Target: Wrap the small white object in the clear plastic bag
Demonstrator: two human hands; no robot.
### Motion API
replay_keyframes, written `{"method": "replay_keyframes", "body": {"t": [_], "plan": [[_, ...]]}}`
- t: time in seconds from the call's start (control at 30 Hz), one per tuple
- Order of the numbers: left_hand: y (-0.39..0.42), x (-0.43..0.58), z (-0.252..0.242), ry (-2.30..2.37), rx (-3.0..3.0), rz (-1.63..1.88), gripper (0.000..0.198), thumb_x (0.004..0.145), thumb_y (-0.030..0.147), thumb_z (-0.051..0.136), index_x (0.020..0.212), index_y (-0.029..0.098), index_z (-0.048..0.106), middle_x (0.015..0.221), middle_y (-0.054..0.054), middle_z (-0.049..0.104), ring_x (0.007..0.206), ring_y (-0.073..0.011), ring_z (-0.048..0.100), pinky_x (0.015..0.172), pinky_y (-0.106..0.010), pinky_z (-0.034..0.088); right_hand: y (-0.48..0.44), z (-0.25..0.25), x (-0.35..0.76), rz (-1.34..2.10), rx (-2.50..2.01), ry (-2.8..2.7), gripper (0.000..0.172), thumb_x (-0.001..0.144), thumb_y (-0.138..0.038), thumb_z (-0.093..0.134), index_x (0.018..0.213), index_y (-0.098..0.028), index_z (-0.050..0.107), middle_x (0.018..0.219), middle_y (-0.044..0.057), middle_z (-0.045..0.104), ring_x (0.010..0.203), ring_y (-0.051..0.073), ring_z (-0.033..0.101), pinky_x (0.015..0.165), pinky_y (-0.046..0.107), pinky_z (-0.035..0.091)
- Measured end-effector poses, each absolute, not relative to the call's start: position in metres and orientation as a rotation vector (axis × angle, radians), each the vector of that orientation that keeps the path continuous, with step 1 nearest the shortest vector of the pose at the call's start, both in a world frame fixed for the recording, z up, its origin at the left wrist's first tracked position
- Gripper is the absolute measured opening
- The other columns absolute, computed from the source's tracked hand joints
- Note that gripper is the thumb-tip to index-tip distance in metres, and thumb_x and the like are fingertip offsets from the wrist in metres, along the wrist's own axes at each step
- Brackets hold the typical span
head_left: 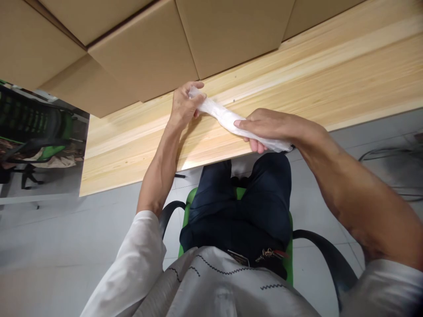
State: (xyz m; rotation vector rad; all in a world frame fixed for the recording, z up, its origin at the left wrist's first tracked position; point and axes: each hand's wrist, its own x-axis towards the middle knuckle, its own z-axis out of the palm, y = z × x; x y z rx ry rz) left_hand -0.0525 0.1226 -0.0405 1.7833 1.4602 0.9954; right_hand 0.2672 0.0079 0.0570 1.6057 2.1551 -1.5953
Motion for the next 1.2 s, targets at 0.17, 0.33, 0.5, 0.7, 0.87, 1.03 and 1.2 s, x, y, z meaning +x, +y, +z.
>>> {"method": "replay_keyframes", "body": {"t": [0.17, 0.33, 0.5, 0.7, 0.87, 1.03, 1.2], "plan": [[0.142, -0.054, -0.061, 1.423, 1.951, 0.908, 0.12, 0.1, 0.118, 0.007, 0.164, 0.031, 0.06, 0.078, -0.001, 0.073, 0.099, -0.0245, 0.069, 0.087, -0.059, 0.068, 0.006, 0.056, 0.263, -1.08, 1.67, 2.443, 0.064, 0.126, -0.054, 0.056, 0.07, -0.026, 0.066, 0.075, 0.013, 0.076, 0.074, 0.026, 0.07, 0.076, 0.042, 0.044], [0.15, -0.058, -0.069, 1.374, 2.059, 0.805, 0.117, 0.104, 0.108, -0.007, 0.185, 0.035, 0.034, 0.117, -0.005, 0.09, 0.109, -0.026, 0.077, 0.098, -0.065, 0.068, -0.006, 0.053, 0.26, -0.576, 1.891, 2.476, 0.045, 0.127, -0.048, 0.054, 0.113, -0.018, 0.085, 0.116, 0.023, 0.09, 0.107, 0.037, 0.08, 0.084, 0.044, 0.046], [0.136, -0.049, -0.068, 1.259, 2.002, 0.938, 0.087, 0.116, 0.1, 0.032, 0.187, 0.05, 0.026, 0.16, -0.008, 0.081, 0.132, -0.0345, 0.087, 0.101, -0.063, 0.074, -0.017, 0.058, 0.251, -0.471, 1.884, 2.423, 0.048, 0.125, -0.046, 0.057, 0.15, -0.012, 0.078, 0.134, 0.028, 0.089, 0.12, 0.046, 0.083, 0.09, 0.049, 0.051], [0.124, -0.038, -0.079, 1.166, 2.123, 0.992, 0.082, 0.117, 0.085, 0.058, 0.187, 0.047, 0.038, 0.162, -0.015, 0.075, 0.116, -0.0318, 0.087, 0.1, -0.057, 0.075, -0.008, 0.041, 0.241, -0.589, 1.939, 2.525, 0.049, 0.125, -0.056, 0.056, 0.136, -0.018, 0.085, 0.121, 0.024, 0.09, 0.118, 0.044, 0.082, 0.096, 0.048, 0.055], [0.101, -0.025, -0.075, 1.103, 2.389, 0.925, 0.085, 0.122, 0.082, 0.054, 0.195, 0.042, 0.034, 0.167, -0.015, 0.069, 0.131, -0.0336, 0.083, 0.113, -0.055, 0.069, 0.004, 0.028, 0.242, -0.587, 1.956, 2.581, 0.048, 0.124, -0.041, 0.047, 0.124, -0.018, 0.089, 0.117, 0.023, 0.091, 0.119, 0.042, 0.081, 0.098, 0.047, 0.056], [0.068, -0.008, -0.049, 1.132, 2.506, 0.763, 0.076, 0.125, 0.076, 0.051, 0.191, 0.039, 0.043, 0.175, -0.013, 0.066, 0.143, -0.0339, 0.079, 0.12, -0.052, 0.067, 0.012, 0.019, 0.251, -0.633, 2.001, 2.622, 0.039, 0.113, -0.03, 0.051, 0.107, -0.022, 0.089, 0.109, 0.018, 0.09, 0.111, 0.039, 0.081, 0.096, 0.048, 0.059], [0.057, -0.001, -0.032, 1.261, 2.599, 0.676, 0.07, 0.127, 0.079, 0.036, 0.176, 0.034, 0.057, 0.169, -0.015, 0.069, 0.141, -0.0342, 0.077, 0.117, -0.055, 0.066, 0.019, 0.008, 0.26, -0.792, 2.091, 2.685, 0.034, 0.111, -0.029, 0.054, 0.102, -0.028, 0.087, 0.1, 0.014, 0.087, 0.114, 0.041, 0.081, 0.101, 0.051, 0.06]]}}
